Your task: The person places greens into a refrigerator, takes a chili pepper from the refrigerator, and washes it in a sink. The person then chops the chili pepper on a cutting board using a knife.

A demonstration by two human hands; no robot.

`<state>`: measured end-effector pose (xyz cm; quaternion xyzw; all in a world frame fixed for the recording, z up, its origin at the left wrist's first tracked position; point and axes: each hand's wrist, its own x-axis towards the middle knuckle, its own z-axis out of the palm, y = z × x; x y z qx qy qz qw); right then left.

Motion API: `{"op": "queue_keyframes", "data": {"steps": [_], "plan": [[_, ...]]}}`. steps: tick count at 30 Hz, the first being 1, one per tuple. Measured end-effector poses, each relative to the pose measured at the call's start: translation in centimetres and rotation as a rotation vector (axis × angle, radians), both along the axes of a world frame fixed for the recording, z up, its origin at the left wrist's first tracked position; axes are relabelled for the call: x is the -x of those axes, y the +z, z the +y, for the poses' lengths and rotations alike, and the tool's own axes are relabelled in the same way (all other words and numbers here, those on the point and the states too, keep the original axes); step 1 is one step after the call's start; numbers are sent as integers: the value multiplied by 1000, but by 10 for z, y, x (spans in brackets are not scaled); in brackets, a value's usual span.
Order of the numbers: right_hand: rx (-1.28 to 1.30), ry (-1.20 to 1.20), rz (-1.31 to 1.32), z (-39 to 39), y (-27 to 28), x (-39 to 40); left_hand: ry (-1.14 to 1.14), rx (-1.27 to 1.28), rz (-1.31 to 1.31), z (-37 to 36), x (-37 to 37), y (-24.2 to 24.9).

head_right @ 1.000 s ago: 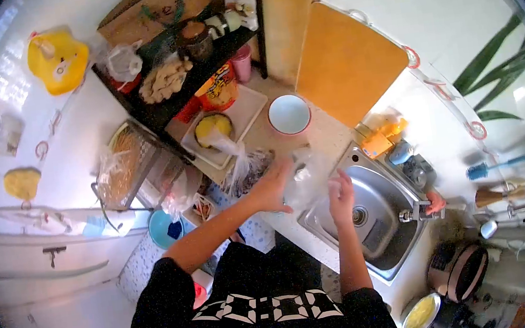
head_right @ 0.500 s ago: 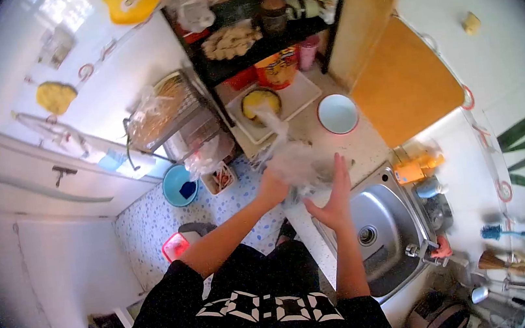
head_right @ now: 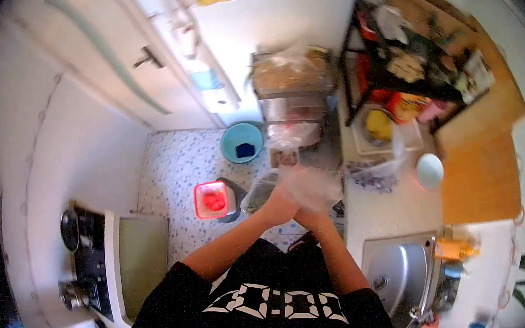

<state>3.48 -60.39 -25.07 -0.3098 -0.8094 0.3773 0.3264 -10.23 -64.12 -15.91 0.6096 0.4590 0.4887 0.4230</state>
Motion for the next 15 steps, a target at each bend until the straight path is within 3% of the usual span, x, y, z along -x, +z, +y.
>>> {"op": "queue_keyframes", "data": {"steps": [3,5,8,10,12,13,15], "plan": [[-222,-61,-144,-32,17,67,72,-8,198,-26,68,29],[-134,15,5,-46,1,108,247,-118,182,-54,107,33],[-140,375,106,-40,27,162,419,-158,567,-101,179,38],[-59,503,124,-52,35,194,439,-135,619,-141,218,37],[139,432,132,-80,29,225,468,-158,615,-169,247,21],[263,424,240,-98,61,247,479,-173,614,-179,260,11],[216,479,224,-116,63,272,496,-205,613,-193,281,-16]]}}
